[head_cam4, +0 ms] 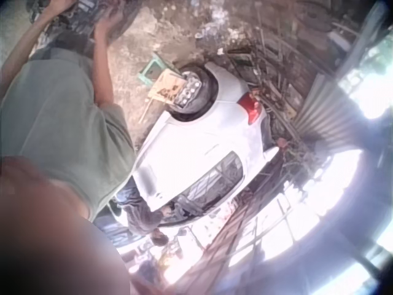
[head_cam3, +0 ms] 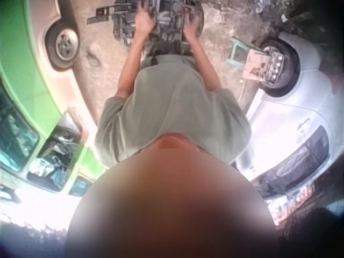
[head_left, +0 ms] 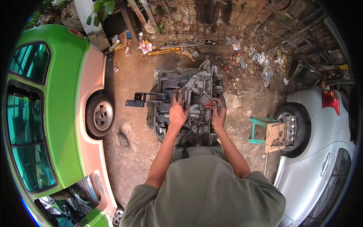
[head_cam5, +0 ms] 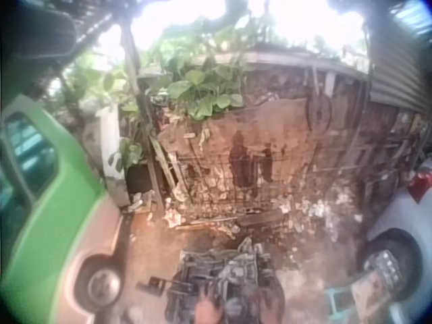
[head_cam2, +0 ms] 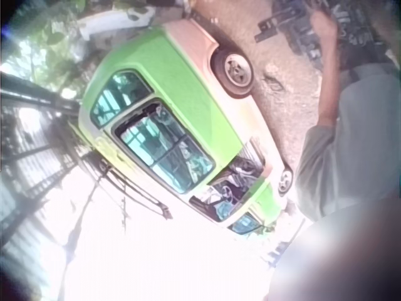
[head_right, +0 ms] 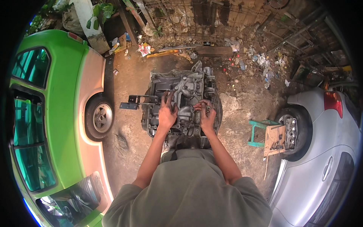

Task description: The person uses a wrench to loosen and remove bolts from a car engine block placed on a stand. They repeatedly reposition the wrench and hands to access different bolt locations on the engine.

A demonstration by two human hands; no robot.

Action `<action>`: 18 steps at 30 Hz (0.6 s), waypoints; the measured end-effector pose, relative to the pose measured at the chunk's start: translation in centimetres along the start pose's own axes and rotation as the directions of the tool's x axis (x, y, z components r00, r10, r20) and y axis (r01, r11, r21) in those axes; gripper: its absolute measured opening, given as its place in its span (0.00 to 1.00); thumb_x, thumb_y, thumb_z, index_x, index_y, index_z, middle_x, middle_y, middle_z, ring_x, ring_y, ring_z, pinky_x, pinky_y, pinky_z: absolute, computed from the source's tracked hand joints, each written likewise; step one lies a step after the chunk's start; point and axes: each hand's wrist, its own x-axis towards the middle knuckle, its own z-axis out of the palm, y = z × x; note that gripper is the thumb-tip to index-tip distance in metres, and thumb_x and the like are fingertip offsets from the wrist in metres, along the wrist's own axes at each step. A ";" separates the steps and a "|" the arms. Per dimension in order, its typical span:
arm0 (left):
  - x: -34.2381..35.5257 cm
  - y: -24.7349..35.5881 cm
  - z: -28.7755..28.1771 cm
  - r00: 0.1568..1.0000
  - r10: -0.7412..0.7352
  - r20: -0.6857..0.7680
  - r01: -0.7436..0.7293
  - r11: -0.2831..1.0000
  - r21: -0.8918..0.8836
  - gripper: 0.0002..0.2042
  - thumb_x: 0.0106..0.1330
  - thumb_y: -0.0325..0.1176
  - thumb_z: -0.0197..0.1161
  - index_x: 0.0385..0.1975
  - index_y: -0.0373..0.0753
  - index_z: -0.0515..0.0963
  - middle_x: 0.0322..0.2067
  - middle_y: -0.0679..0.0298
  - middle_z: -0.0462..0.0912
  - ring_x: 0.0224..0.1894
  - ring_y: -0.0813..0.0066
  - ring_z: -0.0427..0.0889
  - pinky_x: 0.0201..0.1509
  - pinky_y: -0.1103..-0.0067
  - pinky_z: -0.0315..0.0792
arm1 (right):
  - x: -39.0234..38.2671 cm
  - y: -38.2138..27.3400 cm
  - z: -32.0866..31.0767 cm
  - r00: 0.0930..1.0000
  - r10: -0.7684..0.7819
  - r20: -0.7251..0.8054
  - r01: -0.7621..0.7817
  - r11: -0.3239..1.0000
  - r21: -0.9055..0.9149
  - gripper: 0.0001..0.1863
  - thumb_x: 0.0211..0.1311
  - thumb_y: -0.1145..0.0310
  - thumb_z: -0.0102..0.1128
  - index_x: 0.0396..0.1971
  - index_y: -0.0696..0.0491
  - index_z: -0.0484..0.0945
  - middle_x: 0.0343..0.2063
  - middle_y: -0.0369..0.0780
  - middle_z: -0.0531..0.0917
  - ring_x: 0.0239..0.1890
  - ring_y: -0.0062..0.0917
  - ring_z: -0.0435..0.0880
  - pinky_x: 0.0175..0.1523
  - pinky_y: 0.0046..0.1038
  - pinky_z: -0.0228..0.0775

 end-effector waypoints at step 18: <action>0.0 0.0 0.2 1.000 -0.002 -0.029 0.002 1.000 -0.001 0.28 0.66 0.26 0.59 0.69 0.46 0.68 0.69 0.46 0.64 0.65 0.40 0.71 0.64 0.57 0.73 | 17.5 1.0 4.1 0.962 0.067 0.264 0.219 0.389 -0.895 0.26 0.73 0.51 0.55 0.33 0.64 0.82 0.28 0.60 0.82 0.40 0.58 0.83 0.45 0.53 0.73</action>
